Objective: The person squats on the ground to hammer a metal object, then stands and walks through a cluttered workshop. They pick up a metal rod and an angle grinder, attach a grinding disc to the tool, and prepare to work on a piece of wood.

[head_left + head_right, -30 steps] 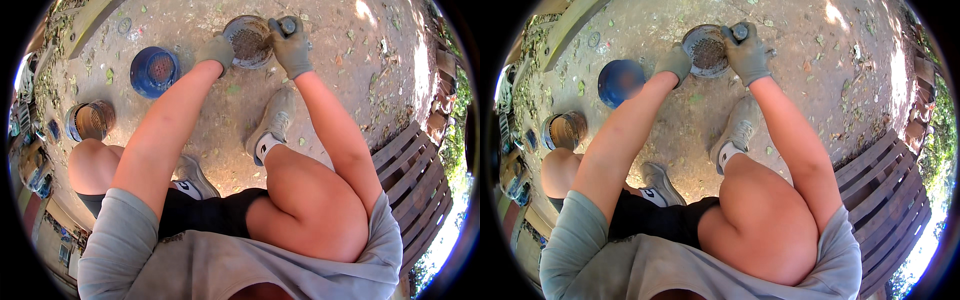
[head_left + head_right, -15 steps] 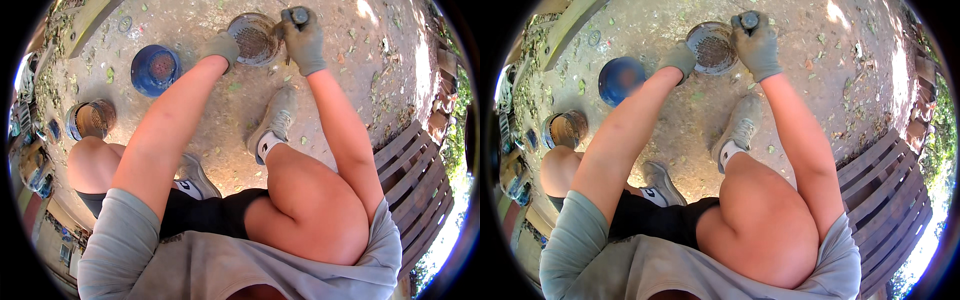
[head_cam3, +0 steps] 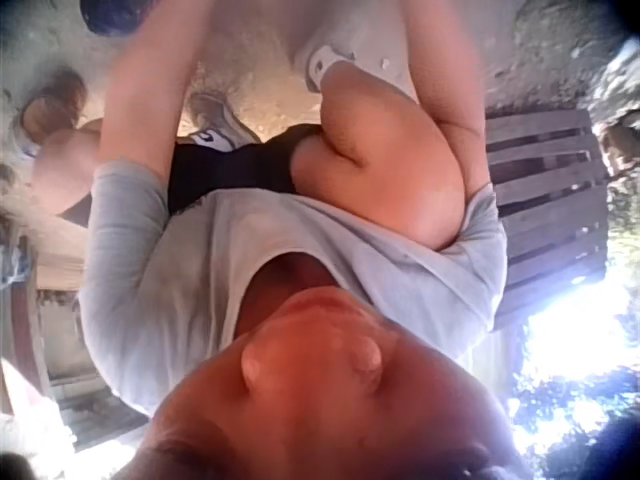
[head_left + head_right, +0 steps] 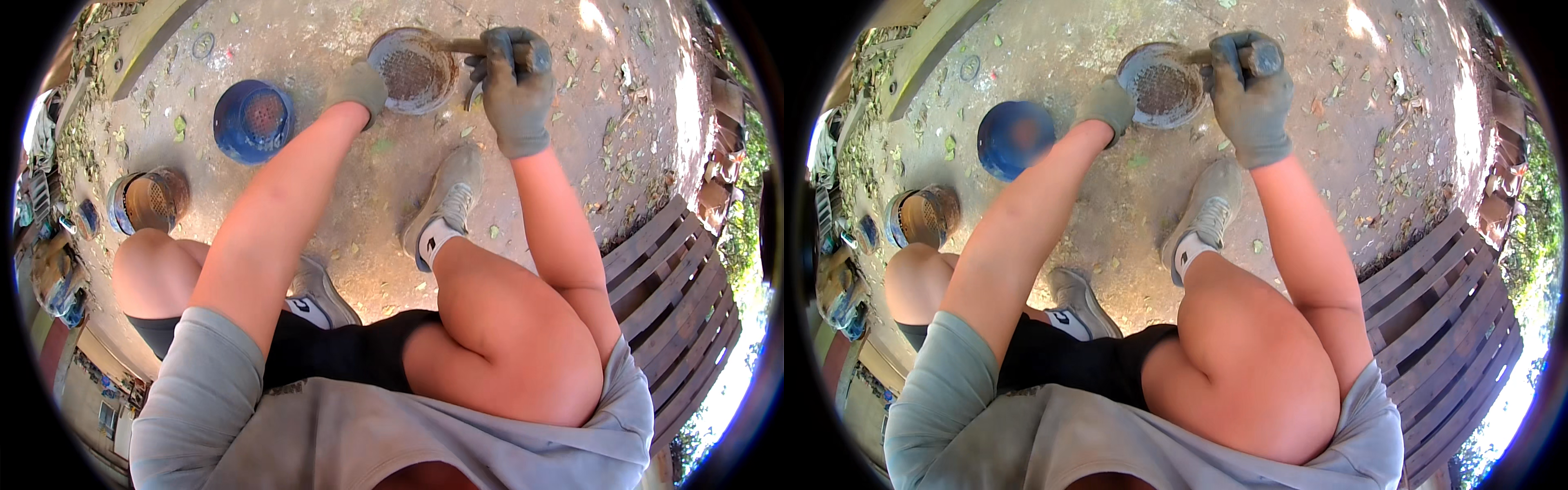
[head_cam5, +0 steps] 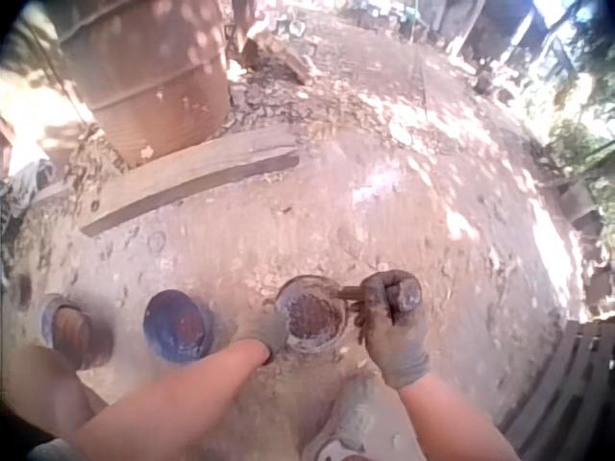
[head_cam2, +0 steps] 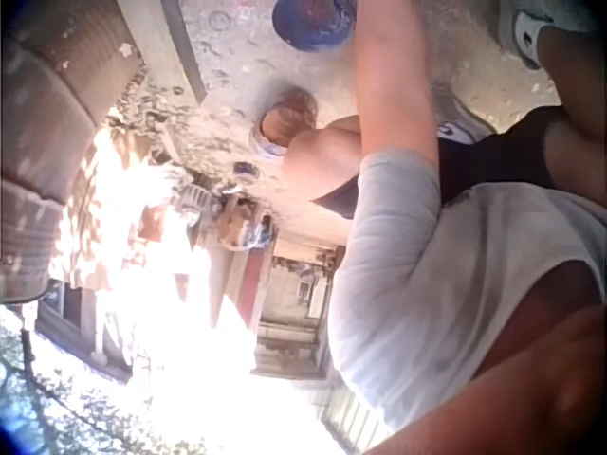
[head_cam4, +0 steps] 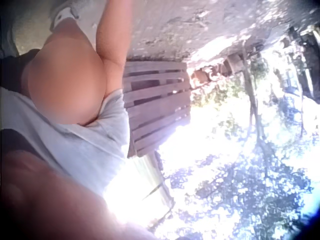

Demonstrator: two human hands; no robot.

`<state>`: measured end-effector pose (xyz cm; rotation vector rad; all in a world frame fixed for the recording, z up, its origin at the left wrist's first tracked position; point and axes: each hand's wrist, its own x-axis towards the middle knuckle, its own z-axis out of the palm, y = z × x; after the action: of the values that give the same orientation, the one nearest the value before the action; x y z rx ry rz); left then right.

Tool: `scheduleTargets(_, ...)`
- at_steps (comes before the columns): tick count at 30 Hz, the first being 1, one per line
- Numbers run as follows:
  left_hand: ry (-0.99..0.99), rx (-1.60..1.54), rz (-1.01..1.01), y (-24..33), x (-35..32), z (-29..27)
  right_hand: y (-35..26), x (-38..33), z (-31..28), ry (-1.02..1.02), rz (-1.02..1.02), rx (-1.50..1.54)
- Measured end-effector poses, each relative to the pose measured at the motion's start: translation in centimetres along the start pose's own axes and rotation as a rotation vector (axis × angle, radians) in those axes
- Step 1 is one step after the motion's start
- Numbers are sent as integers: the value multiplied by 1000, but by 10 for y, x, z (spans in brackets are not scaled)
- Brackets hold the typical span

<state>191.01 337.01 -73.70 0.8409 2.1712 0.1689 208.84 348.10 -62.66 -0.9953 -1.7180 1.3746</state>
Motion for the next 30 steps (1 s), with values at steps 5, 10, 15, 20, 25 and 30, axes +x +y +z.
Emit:
scheduleTargets(5,17,1,43,18,-4,11,102,8,-19,-7,-263,-581)
scheduleTargets(10,77,22,9,4,-7,24,18,12,-14,33,-59,2)
scheduleTargets(15,58,-15,46,5,1,31,59,8,-17,25,-225,-365)
scheduleTargets(20,29,-14,-3,28,-14,3,64,26,-5,-76,-57,-481)
scheduleTargets(25,25,-90,-17,20,-8,15,52,8,-2,8,-15,-203)
scheduleTargets(30,85,-83,-62,7,-1,32,66,27,0,-3,-94,-462)
